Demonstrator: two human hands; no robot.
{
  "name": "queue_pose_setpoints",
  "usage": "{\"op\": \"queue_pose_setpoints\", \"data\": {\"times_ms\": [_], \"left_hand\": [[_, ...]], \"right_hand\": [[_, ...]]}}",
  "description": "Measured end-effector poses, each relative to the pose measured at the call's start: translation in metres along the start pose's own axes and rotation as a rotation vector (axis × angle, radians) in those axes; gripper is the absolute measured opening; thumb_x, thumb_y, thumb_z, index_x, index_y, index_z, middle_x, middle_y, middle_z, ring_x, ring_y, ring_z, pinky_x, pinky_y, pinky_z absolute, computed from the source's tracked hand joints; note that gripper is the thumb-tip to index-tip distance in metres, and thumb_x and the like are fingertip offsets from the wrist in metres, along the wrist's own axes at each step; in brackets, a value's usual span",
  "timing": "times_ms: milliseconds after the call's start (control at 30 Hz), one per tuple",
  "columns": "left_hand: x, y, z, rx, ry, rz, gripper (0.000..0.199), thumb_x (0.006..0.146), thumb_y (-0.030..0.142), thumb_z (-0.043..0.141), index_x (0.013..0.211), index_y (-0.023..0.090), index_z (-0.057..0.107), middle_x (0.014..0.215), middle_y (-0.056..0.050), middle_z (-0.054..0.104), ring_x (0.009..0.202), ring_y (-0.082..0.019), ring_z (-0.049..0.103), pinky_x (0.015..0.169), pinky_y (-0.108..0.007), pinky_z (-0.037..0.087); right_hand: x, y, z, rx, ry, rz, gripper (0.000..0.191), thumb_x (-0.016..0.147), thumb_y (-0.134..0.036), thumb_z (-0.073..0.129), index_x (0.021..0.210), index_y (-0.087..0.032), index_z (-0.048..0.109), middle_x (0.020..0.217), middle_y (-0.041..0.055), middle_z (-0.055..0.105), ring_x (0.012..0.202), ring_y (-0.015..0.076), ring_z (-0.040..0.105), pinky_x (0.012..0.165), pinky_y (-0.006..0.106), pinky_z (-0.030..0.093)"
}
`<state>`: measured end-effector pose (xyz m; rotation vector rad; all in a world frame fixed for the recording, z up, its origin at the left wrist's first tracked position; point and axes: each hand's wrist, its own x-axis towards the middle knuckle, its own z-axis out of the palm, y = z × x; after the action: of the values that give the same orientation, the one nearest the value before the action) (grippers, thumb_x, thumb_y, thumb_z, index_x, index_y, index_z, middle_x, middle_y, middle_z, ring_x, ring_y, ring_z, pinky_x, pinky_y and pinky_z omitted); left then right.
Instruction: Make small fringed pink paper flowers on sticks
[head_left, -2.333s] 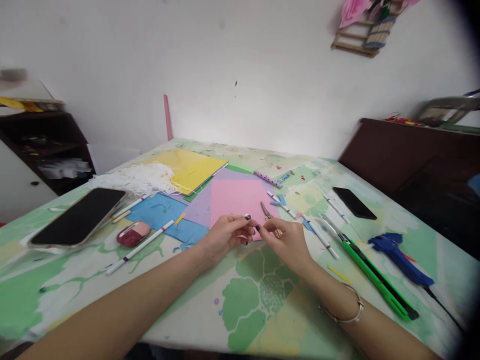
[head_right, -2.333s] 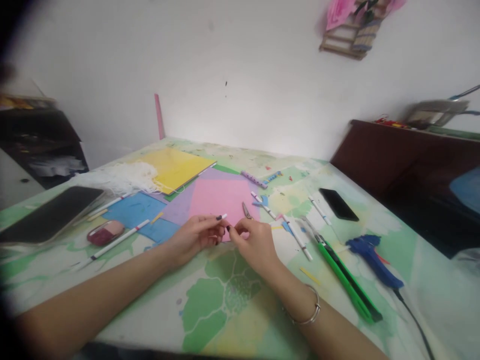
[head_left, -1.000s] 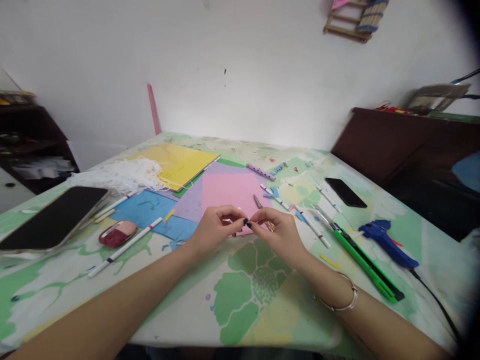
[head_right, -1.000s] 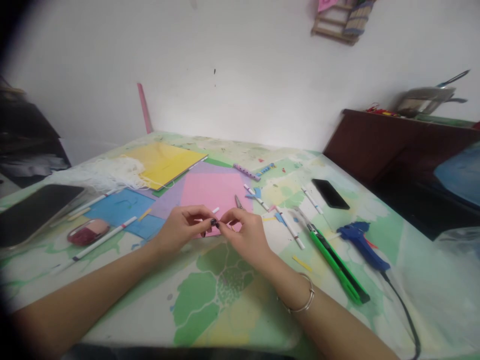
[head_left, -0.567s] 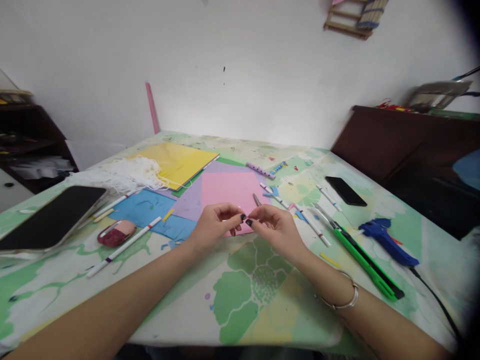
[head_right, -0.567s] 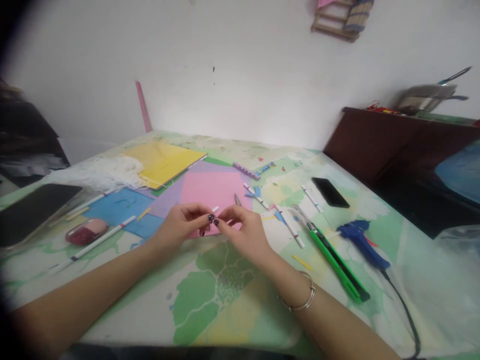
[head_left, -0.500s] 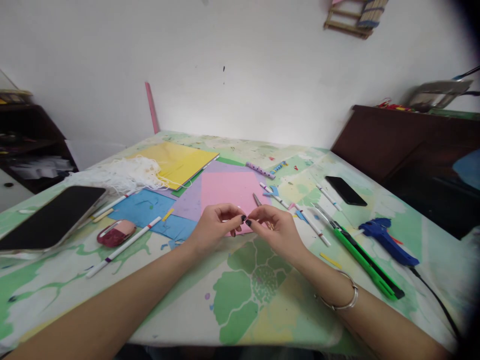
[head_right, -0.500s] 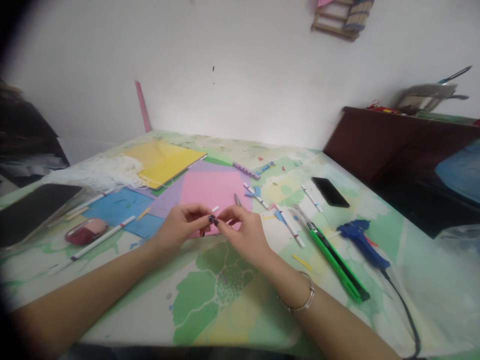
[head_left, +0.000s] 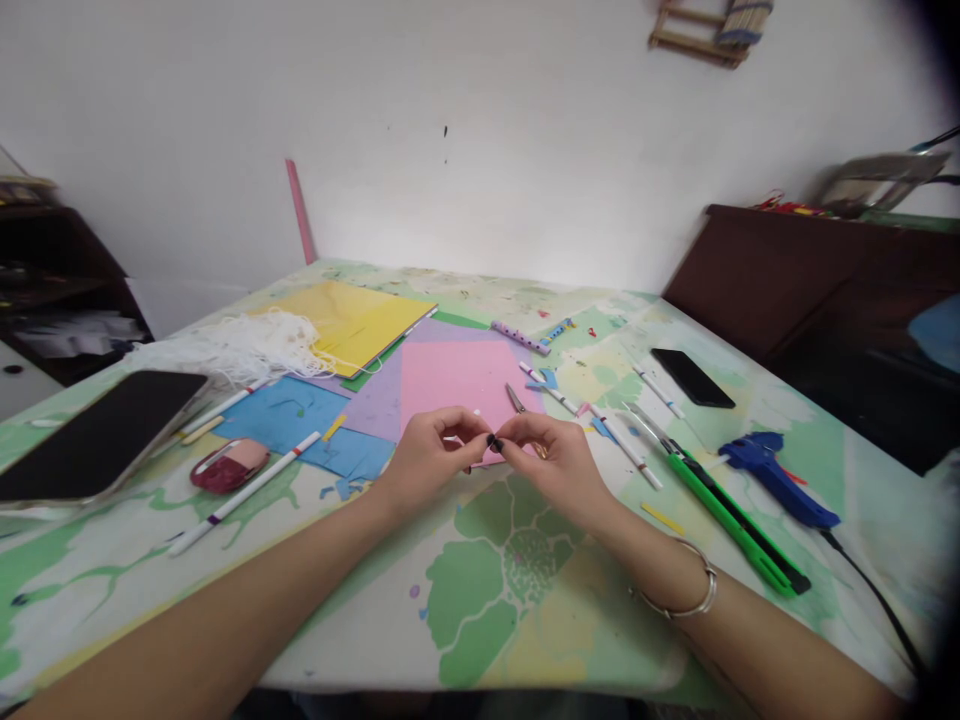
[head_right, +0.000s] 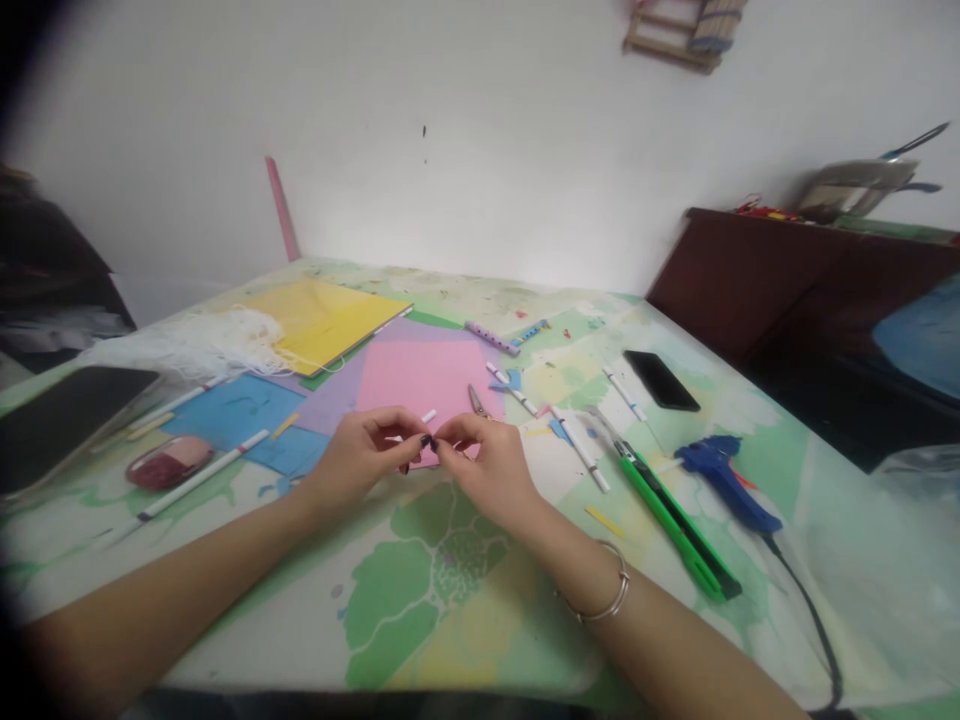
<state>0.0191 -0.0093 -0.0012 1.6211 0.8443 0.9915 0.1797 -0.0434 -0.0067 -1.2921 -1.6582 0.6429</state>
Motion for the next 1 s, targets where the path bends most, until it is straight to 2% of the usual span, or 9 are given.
{"op": "queue_pose_setpoints", "data": {"times_ms": [167,333,433,567,1000], "left_hand": [[-0.0006,0.0003,-0.0012,-0.001,-0.004,-0.011,0.006,0.072,0.018,0.062,0.070,0.013,0.062,0.065,0.000,0.059,0.055,-0.008,0.052,0.052,-0.019,0.044],[0.0019,-0.0010,-0.0050,-0.105,-0.005,-0.087,0.013,0.073,0.026,0.065,0.074,0.013,0.064,0.062,-0.001,0.062,0.053,-0.009,0.055,0.053,-0.021,0.046],[0.0032,-0.0014,-0.0058,-0.150,-0.005,-0.145,0.016,0.073,0.029,0.066,0.075,0.013,0.064,0.062,-0.001,0.063,0.053,-0.009,0.055,0.052,-0.020,0.046],[0.0030,-0.0006,-0.0054,-0.185,-0.047,-0.167,0.018,0.072,0.030,0.068,0.076,0.013,0.065,0.068,-0.002,0.065,0.059,-0.010,0.058,0.052,-0.019,0.046],[0.0019,0.0040,-0.0046,-0.173,-0.044,-0.246,0.017,0.070,0.030,0.071,0.076,0.015,0.074,0.066,-0.003,0.067,0.056,-0.008,0.055,0.053,-0.017,0.043]], "right_hand": [[0.0014,-0.0016,-0.0013,0.045,-0.020,0.029,0.009,0.075,-0.018,0.058,0.075,-0.017,0.067,0.071,0.0025,0.069,0.067,0.0142,0.061,0.063,0.026,0.046],[0.0049,-0.0017,-0.0042,0.349,-0.062,0.172,0.008,0.073,-0.021,0.061,0.074,-0.016,0.066,0.070,0.0034,0.069,0.066,0.0142,0.063,0.063,0.026,0.048],[0.0065,-0.0026,-0.0058,0.448,-0.053,0.230,0.008,0.070,-0.022,0.065,0.072,-0.015,0.066,0.066,0.0021,0.068,0.061,0.0123,0.062,0.058,0.023,0.047],[0.0066,-0.0032,-0.0059,0.500,-0.042,0.226,0.008,0.069,-0.022,0.067,0.071,-0.015,0.066,0.065,0.0014,0.068,0.059,0.0109,0.061,0.055,0.021,0.045],[0.0053,-0.0070,-0.0058,0.505,-0.043,0.152,0.006,0.071,-0.023,0.067,0.073,-0.018,0.069,0.065,-0.0002,0.066,0.061,0.0109,0.061,0.055,0.021,0.046]]}}
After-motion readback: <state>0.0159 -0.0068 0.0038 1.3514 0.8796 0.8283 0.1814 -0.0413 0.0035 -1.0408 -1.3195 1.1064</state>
